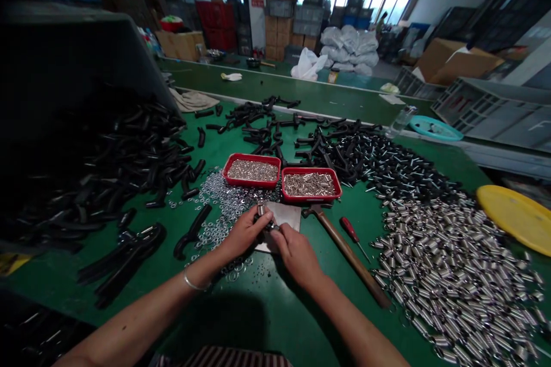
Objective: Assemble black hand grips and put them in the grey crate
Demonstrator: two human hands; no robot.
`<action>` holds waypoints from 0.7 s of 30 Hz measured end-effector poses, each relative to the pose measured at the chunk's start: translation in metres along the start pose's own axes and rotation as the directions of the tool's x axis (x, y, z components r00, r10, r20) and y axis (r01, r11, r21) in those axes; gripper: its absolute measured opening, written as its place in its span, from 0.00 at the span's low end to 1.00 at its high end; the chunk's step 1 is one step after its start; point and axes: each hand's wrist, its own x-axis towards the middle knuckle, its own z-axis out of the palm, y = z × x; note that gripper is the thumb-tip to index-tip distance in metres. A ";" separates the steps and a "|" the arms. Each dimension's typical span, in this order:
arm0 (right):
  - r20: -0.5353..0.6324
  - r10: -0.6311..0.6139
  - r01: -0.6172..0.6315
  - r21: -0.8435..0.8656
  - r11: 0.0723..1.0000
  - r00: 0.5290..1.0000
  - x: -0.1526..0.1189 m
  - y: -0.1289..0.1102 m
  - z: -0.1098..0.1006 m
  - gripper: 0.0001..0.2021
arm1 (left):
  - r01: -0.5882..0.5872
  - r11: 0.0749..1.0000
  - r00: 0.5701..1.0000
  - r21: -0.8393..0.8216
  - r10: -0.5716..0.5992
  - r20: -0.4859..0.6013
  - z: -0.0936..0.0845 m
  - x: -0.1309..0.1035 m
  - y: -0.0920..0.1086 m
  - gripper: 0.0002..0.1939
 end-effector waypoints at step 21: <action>0.295 0.162 -0.230 0.213 0.950 0.942 0.005 0.014 -0.001 0.31 | -0.205 0.970 0.979 0.131 0.202 0.039 0.014 0.003 0.001 0.09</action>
